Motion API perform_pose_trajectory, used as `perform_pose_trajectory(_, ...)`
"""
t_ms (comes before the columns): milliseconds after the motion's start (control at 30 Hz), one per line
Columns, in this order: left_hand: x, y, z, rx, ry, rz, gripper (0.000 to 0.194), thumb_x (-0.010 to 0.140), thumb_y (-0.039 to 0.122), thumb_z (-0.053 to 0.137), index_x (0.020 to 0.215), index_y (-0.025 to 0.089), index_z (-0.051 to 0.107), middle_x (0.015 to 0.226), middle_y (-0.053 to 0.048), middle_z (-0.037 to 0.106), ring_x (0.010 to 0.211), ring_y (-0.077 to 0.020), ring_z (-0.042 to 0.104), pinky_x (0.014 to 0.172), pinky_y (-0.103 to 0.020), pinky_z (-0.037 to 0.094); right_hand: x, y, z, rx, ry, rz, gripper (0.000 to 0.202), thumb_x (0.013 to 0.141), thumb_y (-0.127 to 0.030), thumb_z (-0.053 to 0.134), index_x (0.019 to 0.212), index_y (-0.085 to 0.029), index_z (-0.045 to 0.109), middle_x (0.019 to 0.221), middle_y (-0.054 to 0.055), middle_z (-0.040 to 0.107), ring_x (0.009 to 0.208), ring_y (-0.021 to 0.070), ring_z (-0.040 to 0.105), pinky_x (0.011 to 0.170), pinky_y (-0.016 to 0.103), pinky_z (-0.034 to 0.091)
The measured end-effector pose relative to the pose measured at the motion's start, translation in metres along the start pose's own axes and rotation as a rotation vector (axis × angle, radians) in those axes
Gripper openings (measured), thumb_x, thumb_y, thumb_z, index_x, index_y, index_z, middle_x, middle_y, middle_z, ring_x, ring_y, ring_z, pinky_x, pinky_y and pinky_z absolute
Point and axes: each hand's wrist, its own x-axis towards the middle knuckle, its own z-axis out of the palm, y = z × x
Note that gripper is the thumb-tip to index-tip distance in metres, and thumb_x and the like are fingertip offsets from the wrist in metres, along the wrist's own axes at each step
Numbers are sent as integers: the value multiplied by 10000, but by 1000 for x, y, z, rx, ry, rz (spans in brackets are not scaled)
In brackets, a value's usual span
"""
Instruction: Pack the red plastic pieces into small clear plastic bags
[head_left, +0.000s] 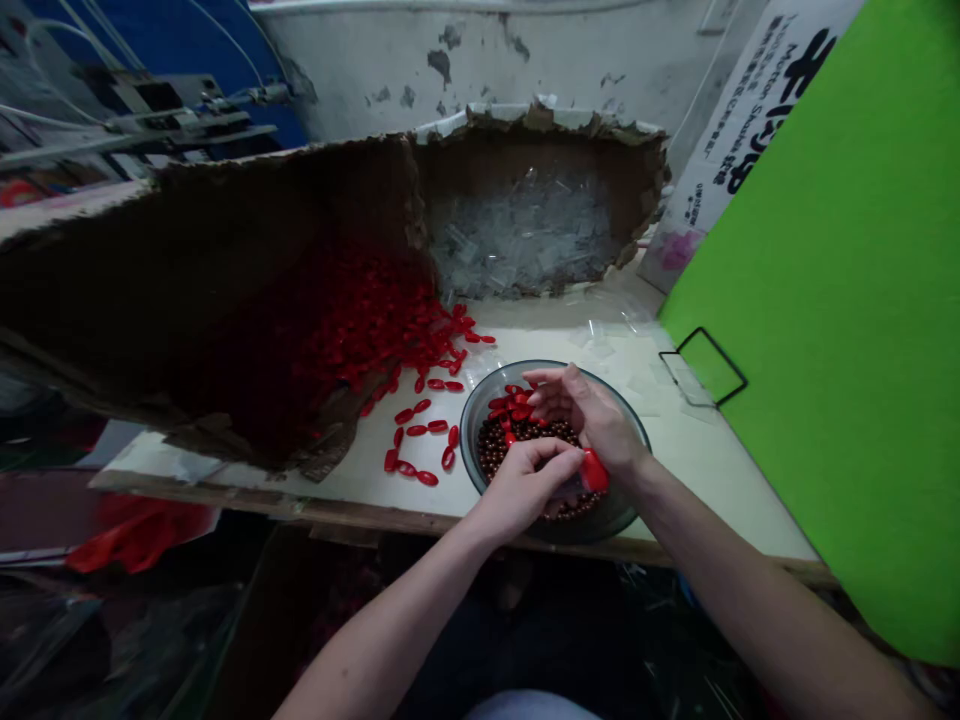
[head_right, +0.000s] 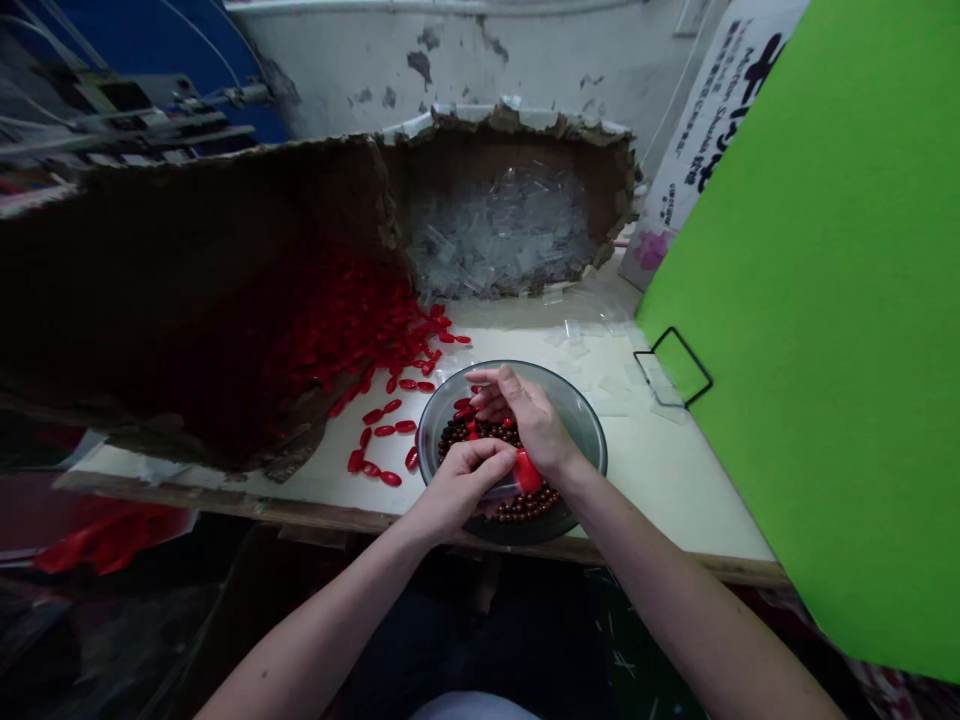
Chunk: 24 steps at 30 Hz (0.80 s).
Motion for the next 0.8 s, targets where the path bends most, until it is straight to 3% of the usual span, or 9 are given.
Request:
perform_pose_trajectory(133,0,-1,3,174,108,67,461,848,533,484,610,138,506,485,47,418,438,-47,343,437,-194,258,-10,7,5,-20,115,-62,549,921,-600,322,1034,-206,686,793,36,660,751,153,626,752,302,495)
perform_pose_trajectory(267,1,-9,4,237,117,48,460,850,526,477,592,145,486,478,51,403,460,-54,337,460,-203,250,-17,17,6,-79,247,-128,511,939,-562,314,1033,-221,683,758,24,658,771,159,637,753,306,488)
perform_pose_trajectory(467,7,-16,6,146,101,-21,469,846,553,460,601,155,487,459,43,450,380,-60,352,387,-203,239,-13,33,-3,85,465,-108,499,914,-582,346,945,-207,673,707,15,659,679,153,638,696,303,504)
perform_pose_trajectory(667,15,-17,8,46,140,-41,455,840,589,440,659,172,459,487,56,436,380,-57,363,382,-186,266,-5,26,-17,167,453,-49,511,878,-632,372,911,-220,672,735,21,671,697,152,645,732,311,523)
perform_pose_trajectory(800,15,-20,10,111,191,4,421,850,532,463,637,170,430,522,63,385,447,-50,357,436,-178,282,-9,27,-11,115,308,-24,532,901,-618,343,980,-209,674,797,43,692,785,173,658,777,329,516)
